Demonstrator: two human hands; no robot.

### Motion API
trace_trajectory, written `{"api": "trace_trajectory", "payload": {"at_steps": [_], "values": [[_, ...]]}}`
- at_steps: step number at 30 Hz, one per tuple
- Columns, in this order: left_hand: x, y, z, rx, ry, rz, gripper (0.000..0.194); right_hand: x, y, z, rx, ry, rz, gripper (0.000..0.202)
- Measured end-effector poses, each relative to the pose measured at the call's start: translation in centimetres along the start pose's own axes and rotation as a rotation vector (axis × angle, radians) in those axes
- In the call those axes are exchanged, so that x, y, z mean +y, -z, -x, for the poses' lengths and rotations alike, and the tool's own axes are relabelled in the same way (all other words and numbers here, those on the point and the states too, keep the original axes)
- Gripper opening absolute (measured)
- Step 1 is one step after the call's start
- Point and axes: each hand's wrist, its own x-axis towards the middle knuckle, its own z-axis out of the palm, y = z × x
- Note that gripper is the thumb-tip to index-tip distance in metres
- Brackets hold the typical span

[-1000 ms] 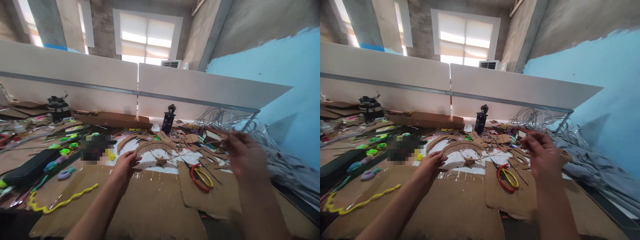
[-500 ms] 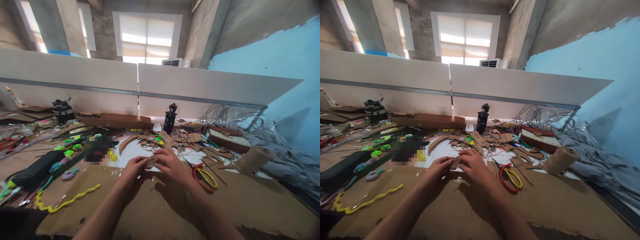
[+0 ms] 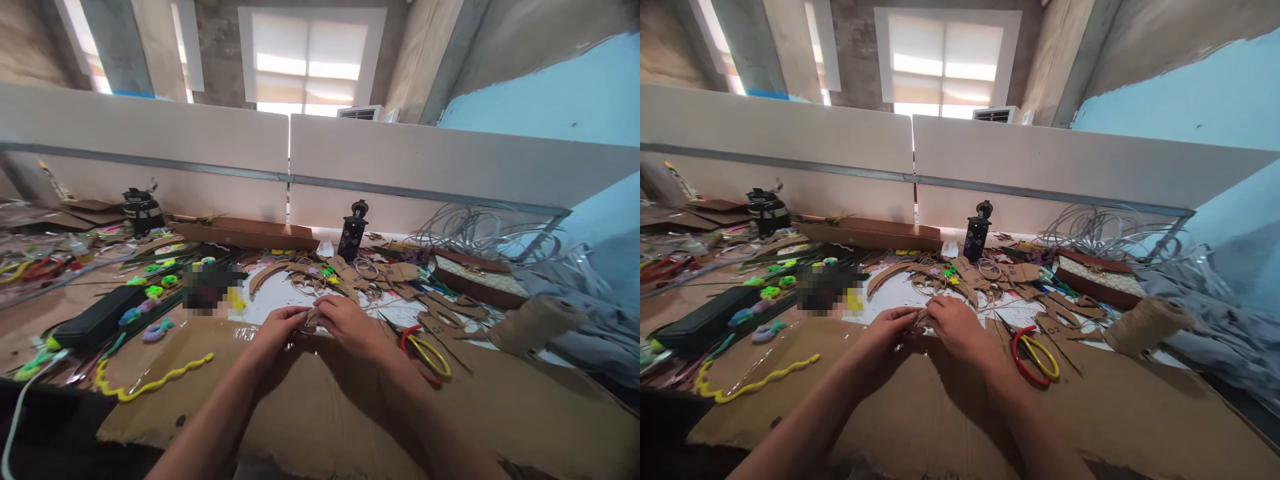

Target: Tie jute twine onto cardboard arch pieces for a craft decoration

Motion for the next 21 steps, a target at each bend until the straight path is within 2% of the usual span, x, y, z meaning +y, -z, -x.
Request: {"api": "trace_trajectory", "payload": {"at_steps": [9,21], "values": [[-0.12,-0.27,0.49,-0.019,-0.029,0.025,0.025,0.84,0.07,-0.36,-0.035,0.109,0.009,0.018],[0.03,-0.24,0.69,-0.038,-0.015,0.028,0.024,0.47,0.35,-0.95,-0.089,0.055,-0.011,0.016]]}}
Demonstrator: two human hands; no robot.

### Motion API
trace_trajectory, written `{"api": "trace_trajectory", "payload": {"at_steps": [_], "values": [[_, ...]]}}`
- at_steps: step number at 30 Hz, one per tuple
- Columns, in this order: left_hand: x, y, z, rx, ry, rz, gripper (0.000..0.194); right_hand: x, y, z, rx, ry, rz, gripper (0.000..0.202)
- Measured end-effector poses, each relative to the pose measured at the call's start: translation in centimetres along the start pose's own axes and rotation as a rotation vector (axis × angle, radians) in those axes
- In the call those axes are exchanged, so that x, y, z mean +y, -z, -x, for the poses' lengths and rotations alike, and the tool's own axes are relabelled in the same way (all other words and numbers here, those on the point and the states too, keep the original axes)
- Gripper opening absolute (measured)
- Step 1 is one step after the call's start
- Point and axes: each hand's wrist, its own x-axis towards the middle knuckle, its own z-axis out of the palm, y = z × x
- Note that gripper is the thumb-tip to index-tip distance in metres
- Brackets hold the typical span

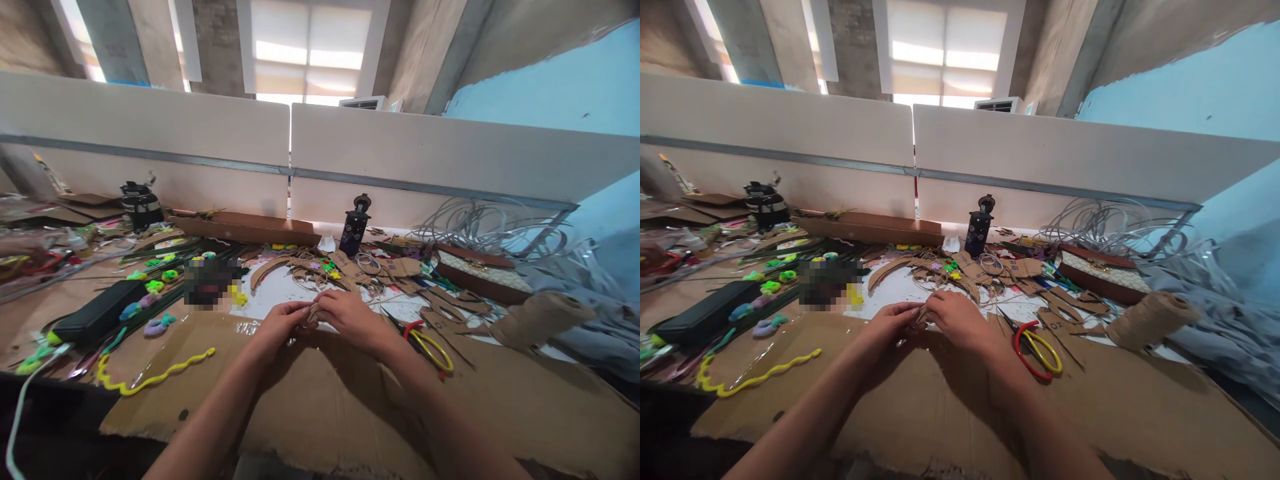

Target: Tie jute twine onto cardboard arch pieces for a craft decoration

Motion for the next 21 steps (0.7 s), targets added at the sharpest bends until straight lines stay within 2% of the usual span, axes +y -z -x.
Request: {"api": "trace_trajectory", "payload": {"at_steps": [12,21], "values": [[0.13,-0.15,0.23,-0.003,-0.02,-0.017,0.031,-0.41,0.1,0.04,0.01,-0.082,-0.046,0.019],[0.01,-0.17,0.16,-0.009,-0.018,-0.01,0.029,-0.73,-0.03,0.12,0.034,-0.115,-0.071,0.018]]}}
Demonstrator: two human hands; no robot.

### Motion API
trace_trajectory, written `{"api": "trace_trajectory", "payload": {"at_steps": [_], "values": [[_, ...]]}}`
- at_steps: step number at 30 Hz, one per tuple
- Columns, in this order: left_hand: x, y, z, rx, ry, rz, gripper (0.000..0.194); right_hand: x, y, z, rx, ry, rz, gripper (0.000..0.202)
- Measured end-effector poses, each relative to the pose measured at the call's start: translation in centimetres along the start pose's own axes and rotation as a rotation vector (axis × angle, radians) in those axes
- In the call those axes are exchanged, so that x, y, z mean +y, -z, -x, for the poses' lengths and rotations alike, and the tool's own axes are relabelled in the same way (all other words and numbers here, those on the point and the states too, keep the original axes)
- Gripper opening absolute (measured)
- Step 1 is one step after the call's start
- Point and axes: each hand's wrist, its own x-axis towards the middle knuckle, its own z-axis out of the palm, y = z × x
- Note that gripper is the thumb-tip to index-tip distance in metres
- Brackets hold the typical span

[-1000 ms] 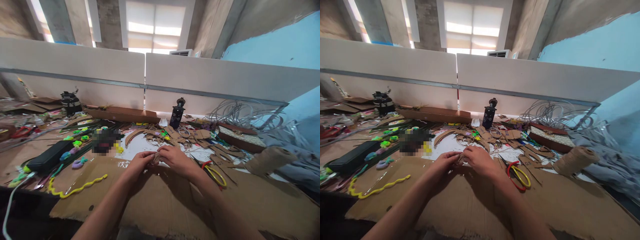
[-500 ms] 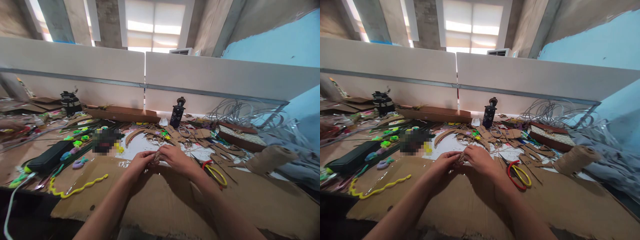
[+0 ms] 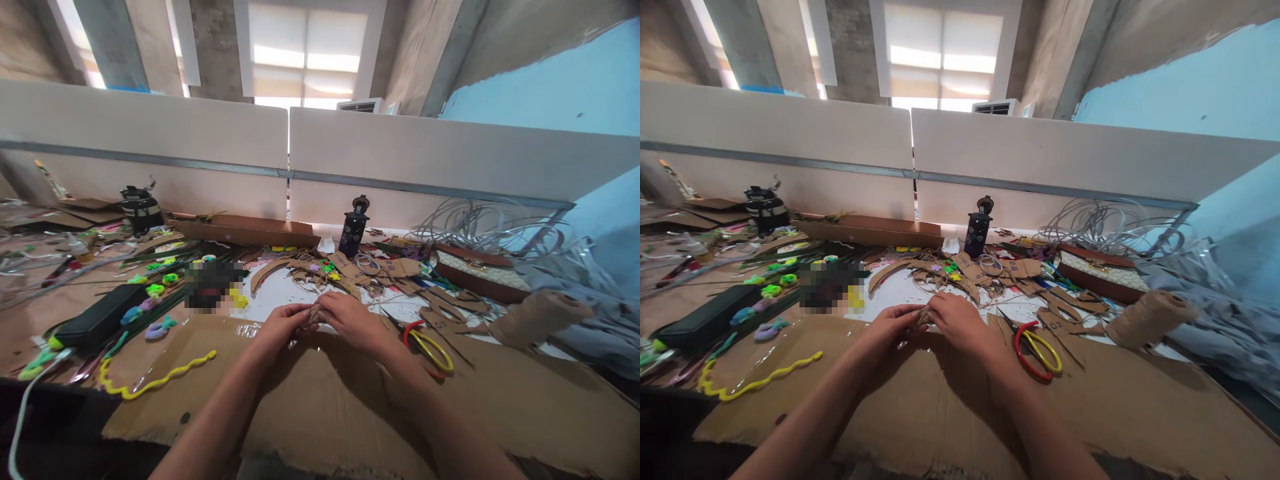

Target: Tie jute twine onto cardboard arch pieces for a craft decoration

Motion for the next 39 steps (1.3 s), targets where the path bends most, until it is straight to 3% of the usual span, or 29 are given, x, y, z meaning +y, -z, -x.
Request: {"api": "trace_trajectory", "payload": {"at_steps": [12,27,39], "values": [[0.0,0.4,0.0,-0.004,0.006,-0.058,0.034,0.1,-0.5,0.1,0.004,-0.011,-0.009,0.016],[0.0,1.5,-2.0,-0.084,-0.082,-0.309,0.042,-1.0,-0.6,-0.1,-0.043,-0.095,0.229,0.02],[-0.4,1.6,-2.4,-0.026,-0.065,-0.259,0.033,-1.8,-0.8,0.0,0.086,-0.13,0.207,0.015]]}}
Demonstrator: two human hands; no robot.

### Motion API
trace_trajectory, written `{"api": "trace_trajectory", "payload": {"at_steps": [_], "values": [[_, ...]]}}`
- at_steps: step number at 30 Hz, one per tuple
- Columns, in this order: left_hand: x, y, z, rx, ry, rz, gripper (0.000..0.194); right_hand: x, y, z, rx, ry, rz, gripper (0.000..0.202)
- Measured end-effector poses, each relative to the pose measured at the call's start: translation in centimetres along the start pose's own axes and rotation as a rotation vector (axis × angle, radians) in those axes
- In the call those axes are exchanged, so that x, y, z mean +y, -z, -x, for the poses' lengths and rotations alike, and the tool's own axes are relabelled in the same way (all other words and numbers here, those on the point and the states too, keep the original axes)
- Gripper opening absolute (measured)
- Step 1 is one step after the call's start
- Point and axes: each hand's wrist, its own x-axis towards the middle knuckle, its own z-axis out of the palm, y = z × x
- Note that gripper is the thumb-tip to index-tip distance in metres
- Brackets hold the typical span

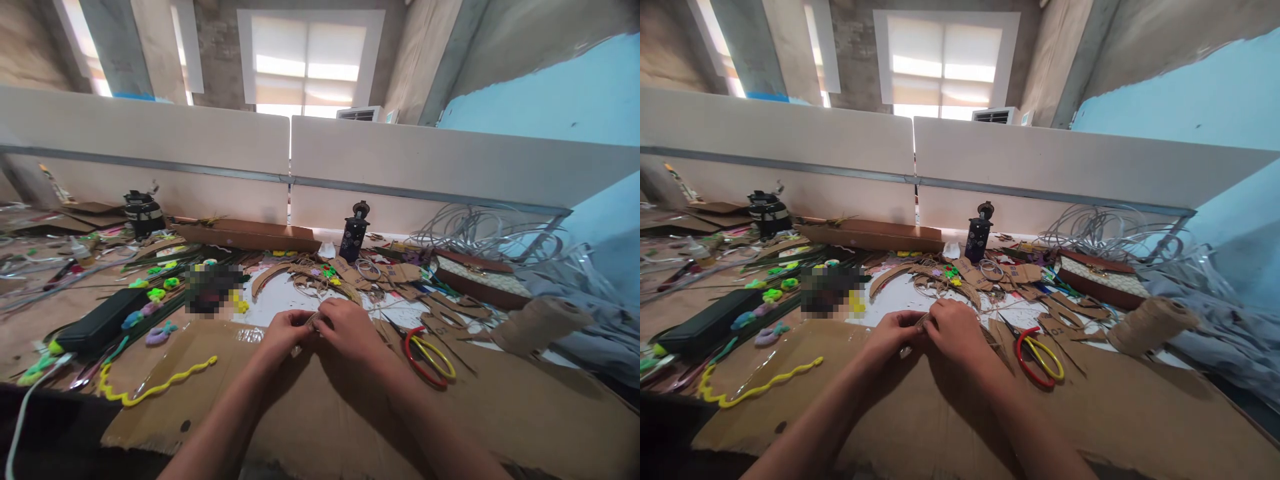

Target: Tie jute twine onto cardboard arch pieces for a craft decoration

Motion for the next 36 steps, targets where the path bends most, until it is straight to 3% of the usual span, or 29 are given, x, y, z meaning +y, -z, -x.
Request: {"api": "trace_trajectory", "payload": {"at_steps": [6,10,20,25,36], "values": [[-0.3,-0.5,0.7,0.049,0.075,0.107,0.035,1.0,0.0,0.2,0.009,-0.038,-0.281,0.004],[-0.1,-0.6,0.9,0.019,0.089,0.076,0.04,1.6,0.5,0.4,0.017,-0.062,-0.388,0.004],[-0.2,-0.3,0.6,0.042,0.073,0.072,0.037,2.4,-0.7,0.4,0.1,-0.061,-0.422,0.006],[0.4,-0.2,0.3,0.015,0.066,-0.008,0.035,2.1,-0.8,0.4,0.113,-0.057,-0.455,0.008],[0.3,-0.3,0.6,0.019,0.095,0.055,0.034,1.8,-1.4,0.2,0.109,-0.13,-0.506,0.006]]}}
